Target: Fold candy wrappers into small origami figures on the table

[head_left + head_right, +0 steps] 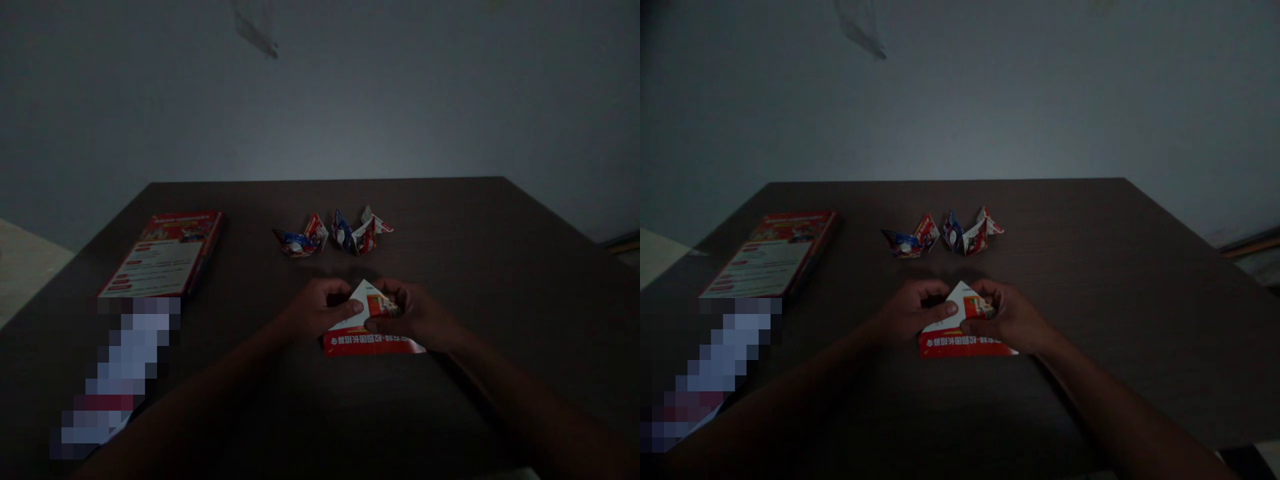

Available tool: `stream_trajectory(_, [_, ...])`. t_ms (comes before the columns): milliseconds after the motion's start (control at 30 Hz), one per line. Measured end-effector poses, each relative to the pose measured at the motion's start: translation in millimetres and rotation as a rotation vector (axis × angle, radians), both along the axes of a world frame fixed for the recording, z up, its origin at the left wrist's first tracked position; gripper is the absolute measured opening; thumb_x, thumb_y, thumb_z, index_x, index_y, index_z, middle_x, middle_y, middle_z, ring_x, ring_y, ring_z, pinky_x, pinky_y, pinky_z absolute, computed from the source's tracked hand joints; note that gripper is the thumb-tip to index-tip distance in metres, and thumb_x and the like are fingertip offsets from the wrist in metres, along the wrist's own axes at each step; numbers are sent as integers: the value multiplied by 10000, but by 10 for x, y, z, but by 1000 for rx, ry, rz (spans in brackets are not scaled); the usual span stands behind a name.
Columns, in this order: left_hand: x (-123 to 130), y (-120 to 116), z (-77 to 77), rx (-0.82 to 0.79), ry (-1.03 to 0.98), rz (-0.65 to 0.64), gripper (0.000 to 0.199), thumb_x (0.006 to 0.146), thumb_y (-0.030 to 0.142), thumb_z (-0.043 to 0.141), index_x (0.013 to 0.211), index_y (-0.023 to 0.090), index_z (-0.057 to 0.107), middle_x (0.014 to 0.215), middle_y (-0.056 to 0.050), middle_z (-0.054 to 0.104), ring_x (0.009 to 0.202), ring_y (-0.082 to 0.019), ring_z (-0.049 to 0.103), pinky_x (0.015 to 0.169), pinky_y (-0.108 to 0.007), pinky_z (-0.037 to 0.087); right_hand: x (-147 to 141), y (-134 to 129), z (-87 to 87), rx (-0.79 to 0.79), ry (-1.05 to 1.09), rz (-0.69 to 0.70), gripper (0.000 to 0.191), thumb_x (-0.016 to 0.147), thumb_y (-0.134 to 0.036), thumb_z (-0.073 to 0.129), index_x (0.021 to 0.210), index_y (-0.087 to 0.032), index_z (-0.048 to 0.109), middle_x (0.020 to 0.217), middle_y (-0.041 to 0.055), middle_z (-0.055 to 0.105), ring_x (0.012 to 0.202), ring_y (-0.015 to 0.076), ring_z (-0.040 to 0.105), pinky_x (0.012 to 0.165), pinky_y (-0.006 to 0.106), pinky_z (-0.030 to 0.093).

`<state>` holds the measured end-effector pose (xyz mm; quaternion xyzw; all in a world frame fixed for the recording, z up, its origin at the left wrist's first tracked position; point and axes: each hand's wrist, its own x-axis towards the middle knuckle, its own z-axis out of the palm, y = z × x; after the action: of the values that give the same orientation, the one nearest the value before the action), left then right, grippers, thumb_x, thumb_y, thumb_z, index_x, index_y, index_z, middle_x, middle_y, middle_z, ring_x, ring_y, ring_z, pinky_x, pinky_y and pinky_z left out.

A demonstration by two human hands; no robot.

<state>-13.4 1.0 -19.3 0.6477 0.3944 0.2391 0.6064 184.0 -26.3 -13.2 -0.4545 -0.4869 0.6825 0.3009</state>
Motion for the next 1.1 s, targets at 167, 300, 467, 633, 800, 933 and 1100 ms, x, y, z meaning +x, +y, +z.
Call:
stream_trajectory(167, [-5,27,-53,-106,49,-54,308,761,426,625,814,125,658,706,-14,645,580,-103,550,512,-205,382,12,2,11,39,23,-16,423,560,-147,814,897,-169,560,744,-26,648,619,96,599,563,216,494])
stream_trajectory(300, [-10,36,-42,-129,86,-23,321,698,442,681,750,125,660,685,-17,659,592,-117,571,512,-208,393,17,2,-14,61,26,-2,389,570,-135,806,875,-163,565,728,-33,634,608,81,583,557,199,480])
stream_trajectory(467, [-51,78,-6,-202,97,-3,309,618,396,752,735,124,668,729,-36,692,626,-134,613,545,-218,435,50,5,-5,65,3,4,361,589,-154,801,864,-164,566,716,-37,628,598,78,575,547,195,469])
stream_trajectory(633, [-121,129,6,-233,92,-78,272,637,346,741,790,124,702,767,-59,718,630,-143,631,578,-241,468,78,17,-7,51,11,1,363,575,-158,810,851,-178,575,731,-34,632,607,89,578,559,211,472])
stream_trajectory(800, [-111,110,29,-212,74,-49,229,638,297,739,775,116,708,764,-64,724,633,-147,642,576,-238,480,85,26,-10,26,-8,-4,375,560,-179,822,840,-177,573,739,-24,649,622,109,600,575,235,488])
stream_trajectory(933, [-79,84,13,-191,53,4,197,654,278,732,783,132,702,803,-57,727,701,-155,659,635,-254,503,126,34,-32,32,-6,-21,386,562,-184,822,853,-182,568,770,-15,659,646,115,615,594,243,502])
stream_trajectory(1100, [-83,71,-13,-150,68,-39,191,710,283,681,815,123,683,825,-66,722,710,-147,653,652,-265,505,157,57,-37,20,3,-48,412,545,-194,830,855,-184,559,781,-6,676,654,132,637,613,271,526])
